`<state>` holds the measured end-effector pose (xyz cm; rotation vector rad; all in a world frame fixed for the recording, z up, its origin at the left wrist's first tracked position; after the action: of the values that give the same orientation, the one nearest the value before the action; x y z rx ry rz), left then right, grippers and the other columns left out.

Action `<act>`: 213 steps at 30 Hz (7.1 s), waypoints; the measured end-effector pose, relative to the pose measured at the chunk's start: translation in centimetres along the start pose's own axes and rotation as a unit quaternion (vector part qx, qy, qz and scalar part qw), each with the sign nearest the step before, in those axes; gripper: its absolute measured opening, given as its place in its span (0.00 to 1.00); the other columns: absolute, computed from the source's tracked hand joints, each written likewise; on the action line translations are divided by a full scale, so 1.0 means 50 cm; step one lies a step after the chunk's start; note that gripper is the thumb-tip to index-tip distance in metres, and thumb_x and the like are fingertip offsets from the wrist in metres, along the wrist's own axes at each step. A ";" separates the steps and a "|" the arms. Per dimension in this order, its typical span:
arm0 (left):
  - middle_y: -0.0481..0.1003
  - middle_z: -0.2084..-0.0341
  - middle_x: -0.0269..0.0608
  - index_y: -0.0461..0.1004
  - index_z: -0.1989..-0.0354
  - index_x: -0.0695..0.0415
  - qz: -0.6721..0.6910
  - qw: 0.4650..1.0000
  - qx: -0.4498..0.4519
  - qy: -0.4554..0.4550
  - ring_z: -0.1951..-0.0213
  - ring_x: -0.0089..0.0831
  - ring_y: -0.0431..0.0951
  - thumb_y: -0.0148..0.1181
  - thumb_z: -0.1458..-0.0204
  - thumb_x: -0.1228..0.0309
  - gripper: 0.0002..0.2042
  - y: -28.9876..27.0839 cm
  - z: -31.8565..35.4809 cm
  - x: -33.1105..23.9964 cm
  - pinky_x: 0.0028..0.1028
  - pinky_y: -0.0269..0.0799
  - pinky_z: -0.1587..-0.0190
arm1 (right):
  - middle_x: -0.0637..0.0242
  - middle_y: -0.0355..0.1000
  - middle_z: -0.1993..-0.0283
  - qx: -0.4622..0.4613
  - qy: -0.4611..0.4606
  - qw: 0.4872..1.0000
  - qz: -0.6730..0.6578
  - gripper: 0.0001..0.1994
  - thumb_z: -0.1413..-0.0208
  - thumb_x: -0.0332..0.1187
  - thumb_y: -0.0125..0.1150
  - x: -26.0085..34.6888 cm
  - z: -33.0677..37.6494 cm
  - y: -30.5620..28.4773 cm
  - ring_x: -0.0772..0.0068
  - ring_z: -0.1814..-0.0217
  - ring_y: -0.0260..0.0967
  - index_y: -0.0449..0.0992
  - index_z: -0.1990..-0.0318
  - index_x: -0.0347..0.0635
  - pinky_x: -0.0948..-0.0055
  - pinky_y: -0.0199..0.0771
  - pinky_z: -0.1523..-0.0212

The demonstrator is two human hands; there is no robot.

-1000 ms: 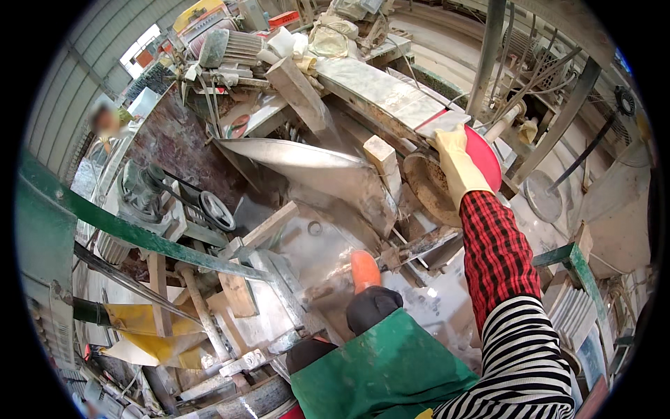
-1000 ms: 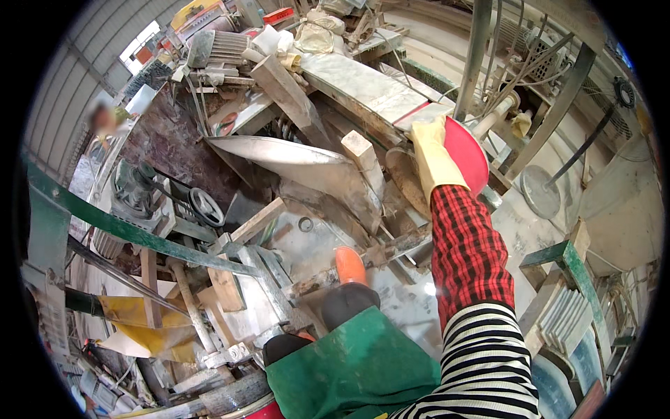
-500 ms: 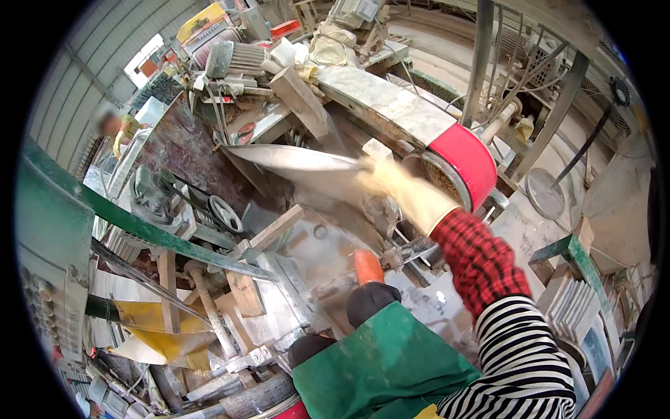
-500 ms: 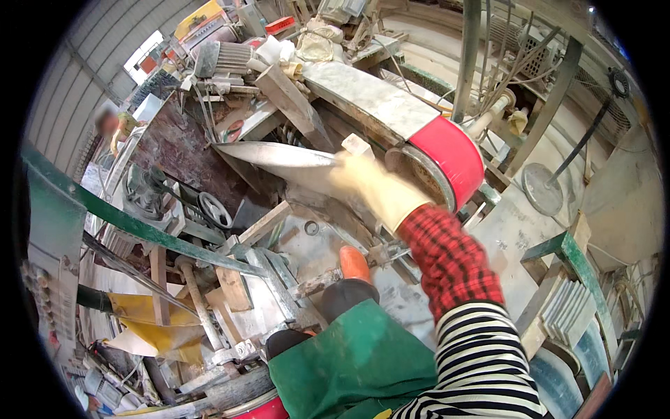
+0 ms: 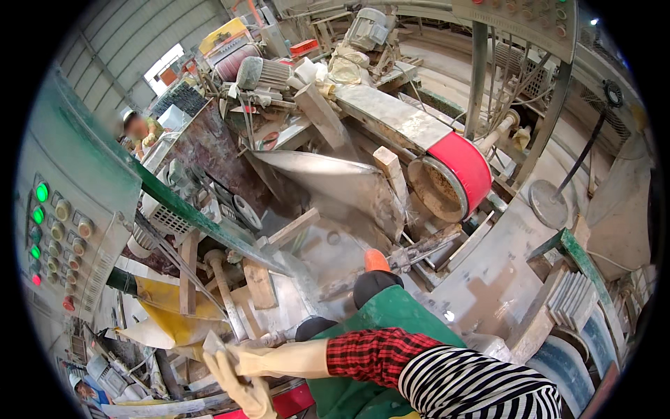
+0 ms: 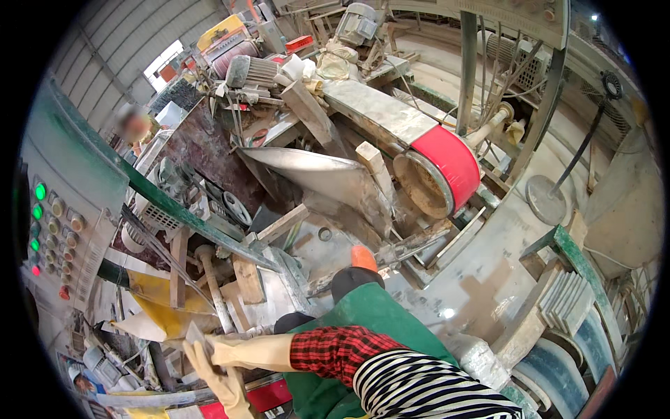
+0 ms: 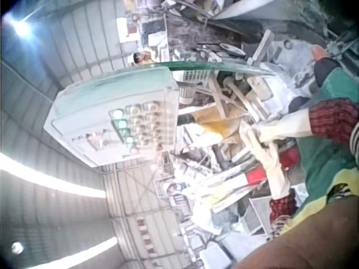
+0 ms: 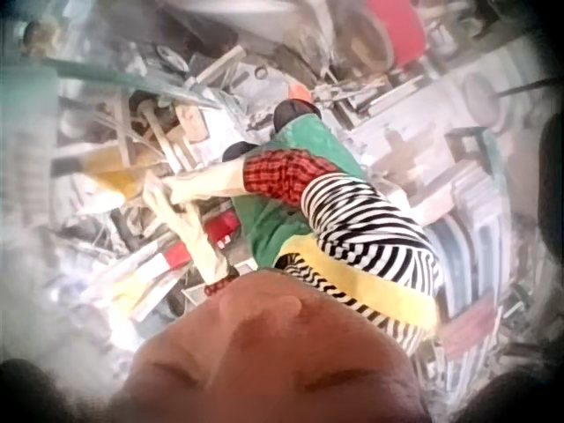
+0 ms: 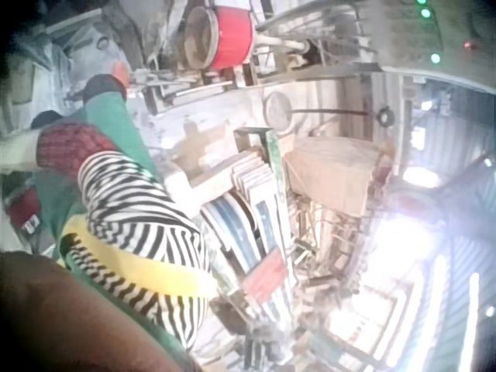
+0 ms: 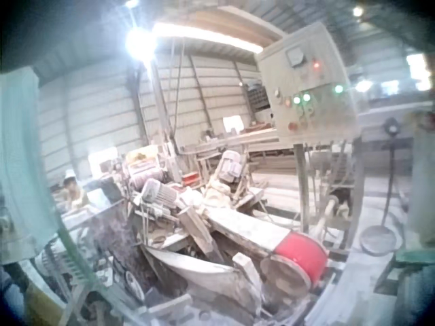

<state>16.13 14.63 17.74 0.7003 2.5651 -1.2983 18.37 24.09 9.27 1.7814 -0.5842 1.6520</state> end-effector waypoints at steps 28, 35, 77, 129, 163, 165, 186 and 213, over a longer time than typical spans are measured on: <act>0.71 0.44 0.61 0.71 0.42 0.66 -0.375 0.898 0.082 -0.216 0.42 0.53 0.70 0.55 0.35 0.63 0.20 -0.116 0.290 0.376 0.43 0.66 0.38 | 0.52 0.63 0.50 -0.784 -0.021 0.621 0.010 0.21 0.50 0.18 0.61 0.023 0.744 -1.274 0.54 0.54 0.74 0.64 0.48 0.31 0.64 0.89 0.65; 0.71 0.45 0.62 0.71 0.43 0.66 -0.368 0.901 0.095 -0.209 0.43 0.53 0.71 0.54 0.35 0.64 0.19 -0.102 0.291 0.381 0.42 0.67 0.39 | 0.55 0.79 0.52 -0.322 0.469 0.616 0.545 0.20 0.38 0.45 0.54 -0.054 0.717 -1.389 0.61 0.55 0.79 0.75 0.46 0.42 0.54 0.78 0.61; 0.66 0.34 0.39 0.72 0.39 0.49 -0.432 0.792 0.082 -0.424 0.35 0.45 0.63 0.52 0.39 0.48 0.25 -0.169 0.305 0.490 0.47 0.61 0.40 | 0.56 0.74 0.40 -0.173 0.240 0.868 0.399 0.26 0.43 0.46 0.54 -0.308 0.144 -0.627 0.51 0.38 0.71 0.70 0.35 0.62 0.55 0.69 0.38; 0.77 0.51 0.34 0.78 0.51 0.51 -0.413 0.841 -0.034 -0.348 0.41 0.46 0.67 0.63 0.49 0.58 0.18 -0.138 0.225 0.346 0.52 0.57 0.39 | 0.50 0.79 0.64 -0.204 0.204 0.950 0.121 0.23 0.38 0.29 0.52 -0.327 0.171 -0.684 0.66 0.72 0.75 0.67 0.35 0.37 0.69 0.79 0.70; 0.78 0.53 0.36 0.77 0.49 0.50 -0.378 0.854 -0.021 -0.358 0.41 0.51 0.68 0.63 0.50 0.59 0.19 -0.123 0.213 0.282 0.57 0.54 0.39 | 0.54 0.80 0.65 -0.225 0.205 0.943 0.138 0.23 0.39 0.30 0.52 -0.333 0.149 -0.659 0.68 0.73 0.75 0.69 0.36 0.39 0.71 0.78 0.69; 0.78 0.53 0.36 0.77 0.49 0.50 -0.379 0.855 -0.027 -0.353 0.41 0.51 0.68 0.63 0.50 0.60 0.19 -0.121 0.214 0.280 0.57 0.54 0.39 | 0.53 0.80 0.65 -0.225 0.203 0.943 0.141 0.23 0.39 0.30 0.52 -0.335 0.149 -0.661 0.68 0.73 0.75 0.69 0.36 0.40 0.71 0.78 0.69; 0.78 0.54 0.36 0.77 0.53 0.53 -0.367 0.872 -0.036 -0.323 0.43 0.51 0.68 0.62 0.49 0.61 0.16 -0.102 0.201 0.242 0.61 0.55 0.41 | 0.53 0.79 0.64 -0.214 0.207 0.943 0.150 0.22 0.36 0.29 0.52 -0.326 0.145 -0.647 0.68 0.72 0.74 0.67 0.35 0.38 0.69 0.78 0.68; 0.75 0.53 0.39 0.74 0.51 0.54 -0.326 0.885 0.032 -0.331 0.45 0.46 0.69 0.63 0.50 0.62 0.19 -0.077 0.168 0.190 0.58 0.57 0.42 | 0.52 0.80 0.63 -0.215 0.217 0.940 0.153 0.22 0.36 0.29 0.53 -0.325 0.146 -0.645 0.69 0.72 0.74 0.67 0.35 0.38 0.70 0.78 0.67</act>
<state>5.58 9.10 11.97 -0.5963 2.2068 -1.4459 44.13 39.99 -11.70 1.0089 -0.9594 1.8700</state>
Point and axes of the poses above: each hand's wrist, its own z-axis away from the middle knuckle, its own y-axis out of the palm, x = y × z, the point moved 7 cm from there along -z, towards the middle knuckle
